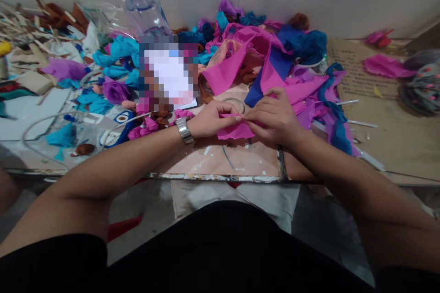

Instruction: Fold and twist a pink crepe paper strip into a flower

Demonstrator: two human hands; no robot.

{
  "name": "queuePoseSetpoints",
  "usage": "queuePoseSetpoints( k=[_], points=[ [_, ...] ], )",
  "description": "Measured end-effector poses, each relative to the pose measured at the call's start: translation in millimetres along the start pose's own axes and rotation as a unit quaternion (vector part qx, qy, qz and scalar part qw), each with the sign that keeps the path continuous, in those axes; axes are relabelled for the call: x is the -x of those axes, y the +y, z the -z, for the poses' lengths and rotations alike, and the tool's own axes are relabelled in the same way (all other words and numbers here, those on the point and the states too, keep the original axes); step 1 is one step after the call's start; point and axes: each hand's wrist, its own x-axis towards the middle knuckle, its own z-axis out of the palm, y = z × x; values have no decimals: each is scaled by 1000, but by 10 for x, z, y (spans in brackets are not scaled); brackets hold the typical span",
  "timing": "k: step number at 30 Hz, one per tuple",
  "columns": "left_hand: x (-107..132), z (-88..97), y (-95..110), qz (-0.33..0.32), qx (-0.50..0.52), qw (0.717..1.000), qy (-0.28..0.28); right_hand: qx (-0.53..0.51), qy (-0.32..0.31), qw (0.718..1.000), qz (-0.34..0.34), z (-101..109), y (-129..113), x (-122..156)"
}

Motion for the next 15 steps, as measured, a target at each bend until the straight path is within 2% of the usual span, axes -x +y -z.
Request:
queuePoseSetpoints(
  k=[5,9,15],
  points=[
    [18,-9,-41,-39,-38,998,27,12,11,1000,-12,3,-11,-22],
    [54,-27,-84,-98,-93,989,52,14,6,1000,-28,5,12,-11],
    [90,-30,-146,-219,-224,946,89,10,-20,999,-46,-25,39,42]
  ],
)
